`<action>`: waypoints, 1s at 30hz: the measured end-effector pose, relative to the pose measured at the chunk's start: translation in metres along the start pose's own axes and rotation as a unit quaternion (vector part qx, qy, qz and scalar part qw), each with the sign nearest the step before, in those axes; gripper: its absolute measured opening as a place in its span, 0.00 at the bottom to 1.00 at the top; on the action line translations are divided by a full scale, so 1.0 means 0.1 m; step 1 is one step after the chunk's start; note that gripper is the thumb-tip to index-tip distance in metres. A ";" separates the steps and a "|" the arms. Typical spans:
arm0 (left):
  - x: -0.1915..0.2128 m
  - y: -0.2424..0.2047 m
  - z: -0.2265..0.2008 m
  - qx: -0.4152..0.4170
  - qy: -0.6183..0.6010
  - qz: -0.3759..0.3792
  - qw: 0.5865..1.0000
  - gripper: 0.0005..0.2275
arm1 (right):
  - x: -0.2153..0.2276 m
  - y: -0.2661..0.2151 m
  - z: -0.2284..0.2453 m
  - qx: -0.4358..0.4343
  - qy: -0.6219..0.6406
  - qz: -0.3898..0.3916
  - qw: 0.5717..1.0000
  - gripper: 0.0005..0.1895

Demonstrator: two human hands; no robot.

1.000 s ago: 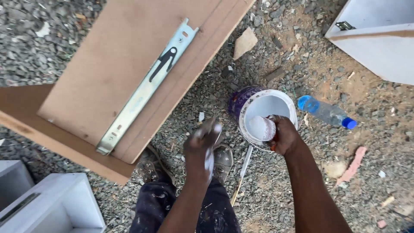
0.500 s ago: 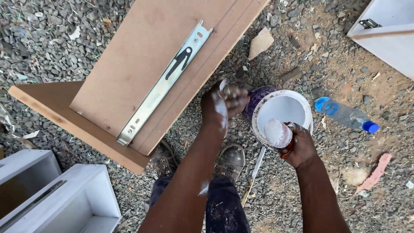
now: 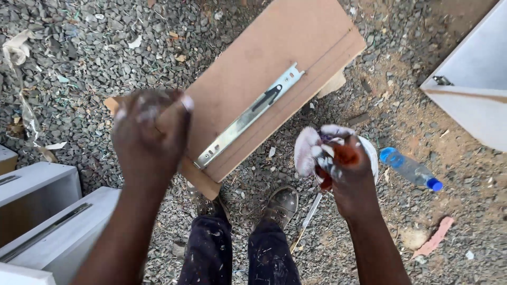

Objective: Painting wooden drawer components with white paint using a cloth or sponge in an outdoor workshop setting.

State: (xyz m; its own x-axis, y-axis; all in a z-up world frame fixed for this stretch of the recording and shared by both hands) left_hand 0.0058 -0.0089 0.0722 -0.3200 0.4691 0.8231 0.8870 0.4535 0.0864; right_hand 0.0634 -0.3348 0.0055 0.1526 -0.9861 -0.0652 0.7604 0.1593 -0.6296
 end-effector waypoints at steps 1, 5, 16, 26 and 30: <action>-0.08 0.05 0.16 0.004 -0.003 -0.005 1.000 0.07 | -0.11 0.09 0.18 0.003 -0.006 0.003 1.000 0.24; -0.35 0.12 0.54 0.060 0.058 -0.001 0.997 0.17 | -0.37 0.44 0.51 0.141 -0.326 -0.061 0.933 0.08; -0.42 0.07 0.62 0.037 0.099 -0.033 0.994 0.16 | -0.87 0.31 0.23 0.280 -0.601 0.121 0.738 0.05; -0.36 0.19 0.48 0.062 0.112 0.055 0.990 0.26 | -1.48 -0.27 -0.25 0.329 -0.636 0.277 0.641 0.14; -0.42 0.18 0.51 0.047 0.133 0.085 0.986 0.24 | -0.55 0.59 0.44 0.317 -0.692 0.071 0.645 0.12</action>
State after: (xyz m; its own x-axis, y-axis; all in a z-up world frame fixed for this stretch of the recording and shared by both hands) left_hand 0.0183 0.0183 0.0105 -0.0600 0.3341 0.9406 0.8815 0.4599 -0.1071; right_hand 0.1276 -0.2689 0.0061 0.3334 -0.0436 0.9418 0.7151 0.6627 -0.2225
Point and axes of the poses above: each hand's wrist, its own y-axis towards the middle knuckle, its own x-axis out of the back of the hand, z = x × y, the point moved 6 cm from there along y, towards the middle knuckle, and after that the axes turned 4 degrees about x, right-handed, at the moved point
